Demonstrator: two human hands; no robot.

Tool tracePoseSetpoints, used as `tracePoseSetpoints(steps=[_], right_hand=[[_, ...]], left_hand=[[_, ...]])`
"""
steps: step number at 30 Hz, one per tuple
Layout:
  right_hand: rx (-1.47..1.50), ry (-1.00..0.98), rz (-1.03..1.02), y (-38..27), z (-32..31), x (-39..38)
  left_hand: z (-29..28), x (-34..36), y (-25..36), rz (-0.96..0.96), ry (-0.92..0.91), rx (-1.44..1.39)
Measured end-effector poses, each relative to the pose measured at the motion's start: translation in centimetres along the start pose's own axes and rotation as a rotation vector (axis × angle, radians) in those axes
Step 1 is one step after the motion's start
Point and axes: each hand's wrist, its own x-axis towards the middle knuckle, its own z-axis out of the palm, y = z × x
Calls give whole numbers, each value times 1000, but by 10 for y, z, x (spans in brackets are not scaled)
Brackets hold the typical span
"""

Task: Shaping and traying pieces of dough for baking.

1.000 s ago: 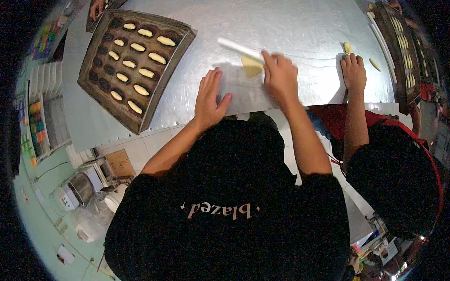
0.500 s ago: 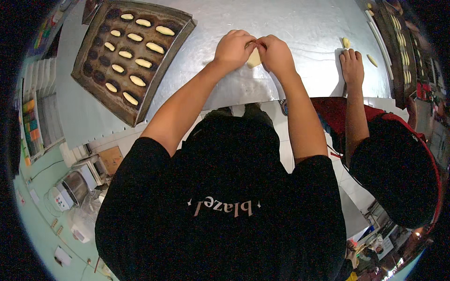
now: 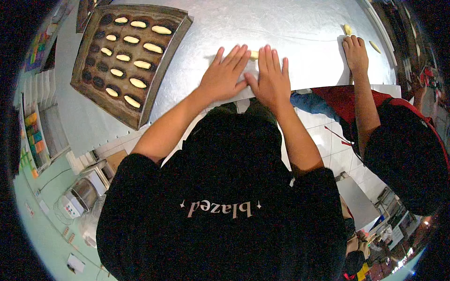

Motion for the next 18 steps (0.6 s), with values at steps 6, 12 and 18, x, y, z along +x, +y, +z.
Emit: tracePoseSetpoints(steps=[6, 12, 18], right_hand=[[237, 9, -21, -17, -18, -38], [19, 275, 50, -30, 12, 69], [41, -76, -139, -52, -6, -25]], left_hand=[[-20, -59, 13, 1, -75, -186], [-23, -69, 0, -181, 159, -503], [-50, -139, -10, -411, 113, -258]])
